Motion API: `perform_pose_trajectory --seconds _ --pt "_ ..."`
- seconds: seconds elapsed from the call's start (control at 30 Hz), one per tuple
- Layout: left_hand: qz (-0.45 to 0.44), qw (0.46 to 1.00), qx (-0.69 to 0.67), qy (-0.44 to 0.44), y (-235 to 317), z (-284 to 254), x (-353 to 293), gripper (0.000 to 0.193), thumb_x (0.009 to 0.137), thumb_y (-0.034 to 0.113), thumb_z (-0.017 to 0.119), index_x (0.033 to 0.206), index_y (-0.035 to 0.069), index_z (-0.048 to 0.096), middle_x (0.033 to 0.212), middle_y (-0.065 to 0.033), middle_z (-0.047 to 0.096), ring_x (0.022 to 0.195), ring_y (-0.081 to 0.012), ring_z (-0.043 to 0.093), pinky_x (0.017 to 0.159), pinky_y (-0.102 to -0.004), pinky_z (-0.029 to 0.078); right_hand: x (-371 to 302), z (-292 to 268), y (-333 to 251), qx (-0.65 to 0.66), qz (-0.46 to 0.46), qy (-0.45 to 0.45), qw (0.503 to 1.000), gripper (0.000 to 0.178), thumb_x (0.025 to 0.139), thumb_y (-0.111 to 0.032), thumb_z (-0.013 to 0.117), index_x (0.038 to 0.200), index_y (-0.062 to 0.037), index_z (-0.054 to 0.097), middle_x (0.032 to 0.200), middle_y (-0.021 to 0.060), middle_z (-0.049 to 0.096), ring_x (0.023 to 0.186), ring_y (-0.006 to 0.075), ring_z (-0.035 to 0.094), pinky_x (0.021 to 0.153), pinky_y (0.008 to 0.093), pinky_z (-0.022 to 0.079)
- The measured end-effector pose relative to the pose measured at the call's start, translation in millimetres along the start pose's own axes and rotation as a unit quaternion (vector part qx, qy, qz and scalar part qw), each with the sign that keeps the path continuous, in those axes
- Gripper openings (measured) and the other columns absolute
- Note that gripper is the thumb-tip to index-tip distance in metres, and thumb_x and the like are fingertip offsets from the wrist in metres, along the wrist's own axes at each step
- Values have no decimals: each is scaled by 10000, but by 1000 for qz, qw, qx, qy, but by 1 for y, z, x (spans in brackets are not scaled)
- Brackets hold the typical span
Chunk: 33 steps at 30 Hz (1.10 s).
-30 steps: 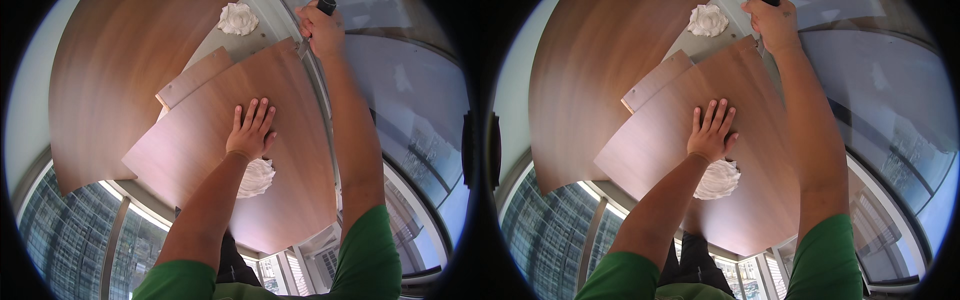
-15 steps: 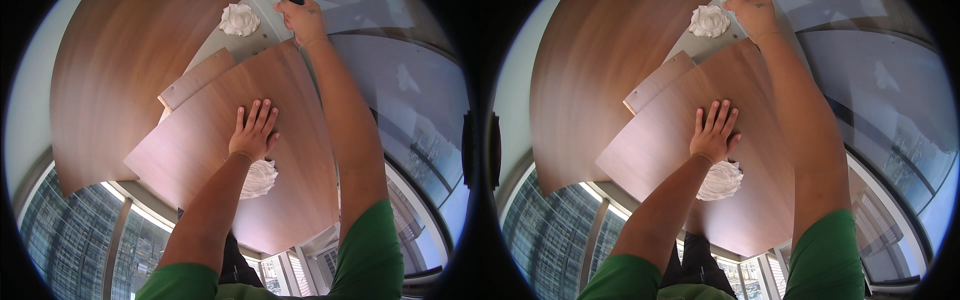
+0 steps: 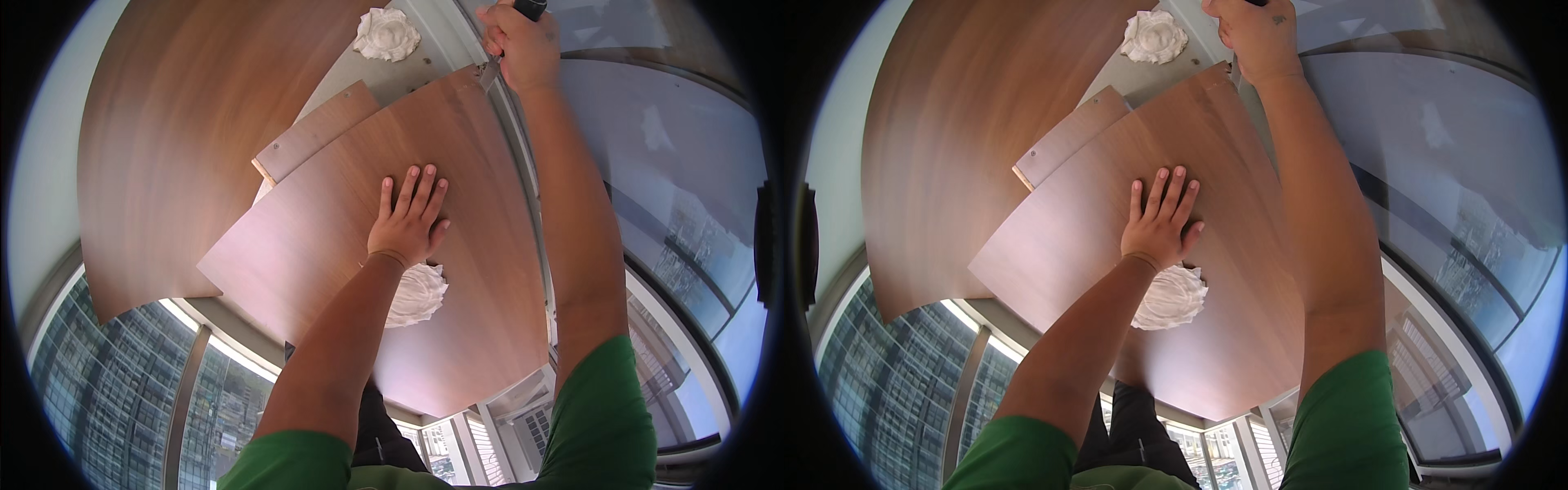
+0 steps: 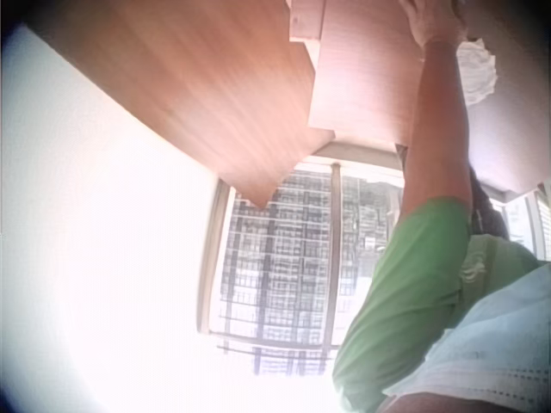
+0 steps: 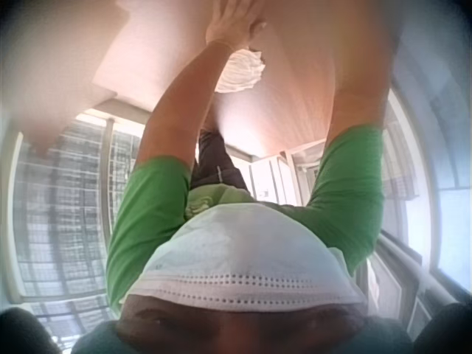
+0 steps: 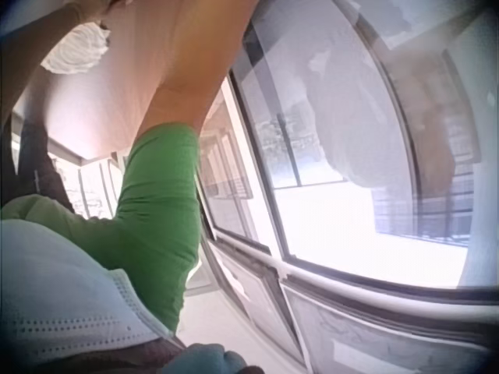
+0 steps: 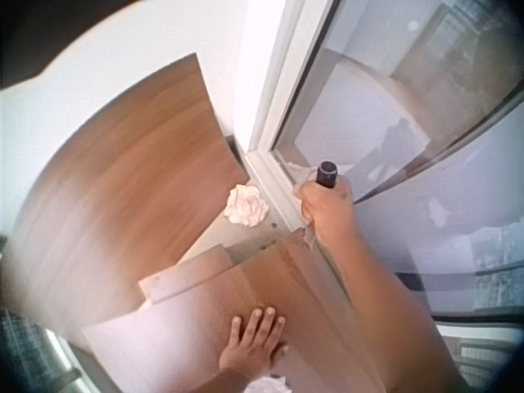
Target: The person uses a tool to scrape the edge of a wooden panel and then wipes the surface with a cloth.
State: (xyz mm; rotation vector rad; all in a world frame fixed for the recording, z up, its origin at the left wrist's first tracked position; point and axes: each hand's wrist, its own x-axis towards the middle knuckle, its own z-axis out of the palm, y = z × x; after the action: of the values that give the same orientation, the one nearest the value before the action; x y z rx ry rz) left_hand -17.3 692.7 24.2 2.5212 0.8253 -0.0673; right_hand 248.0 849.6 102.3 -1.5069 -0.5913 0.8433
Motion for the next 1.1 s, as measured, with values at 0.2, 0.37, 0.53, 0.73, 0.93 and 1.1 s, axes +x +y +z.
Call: perform_pose_trajectory --seconds 0.2,0.37,0.53,0.73,0.93,1.1 --pt "16 1000 -1 4 6 -1 4 670 950 508 477 1540 219 343 1651 -58 190 1518 -284 176 1206 -587 116 14 0 31 -138 47 96 985 186 745 -78 656 603 -82 535 511 5 466 410 118 406 410 303 300" --pt "7 1000 -3 -2 5 1 1 667 953 513 472 1540 223 345 1652 -57 189 1521 -280 161 1207 -585 105 3 8 6 -117 25 38 992 217 742 -129 674 588 -75 531 531 -6 470 442 128 416 439 317 317" --pt "14 1000 -20 -12 9 1 4 671 956 511 467 1547 225 329 1655 -55 180 1526 -274 147 1208 -586 95 31 -3 35 -92 38 73 992 202 779 -162 705 655 -54 587 594 15 543 529 153 498 525 327 387" --pt "2 1000 -12 -23 5 1 1 677 954 508 467 1551 225 321 1658 -59 174 1525 -278 159 1205 -594 85 -16 -54 -14 -291 -38 -36 955 389 885 -438 717 921 -52 681 735 25 553 661 122 548 599 260 435" --pt "4 999 19 -28 9 -1 4 689 960 515 453 1557 205 308 1658 -85 170 1524 -310 155 1200 -606 70 -68 -84 -51 -236 234 -56 941 532 873 -544 709 1166 -103 663 876 3 599 852 117 599 740 283 508" --pt "11 998 49 -29 14 1 5 707 961 532 440 1562 189 298 1657 -106 162 1525 -330 140 1199 -610 51 -98 -118 -55 -4 328 -134 935 637 820 -602 736 1194 -99 624 915 31 592 766 139 607 708 306 528"
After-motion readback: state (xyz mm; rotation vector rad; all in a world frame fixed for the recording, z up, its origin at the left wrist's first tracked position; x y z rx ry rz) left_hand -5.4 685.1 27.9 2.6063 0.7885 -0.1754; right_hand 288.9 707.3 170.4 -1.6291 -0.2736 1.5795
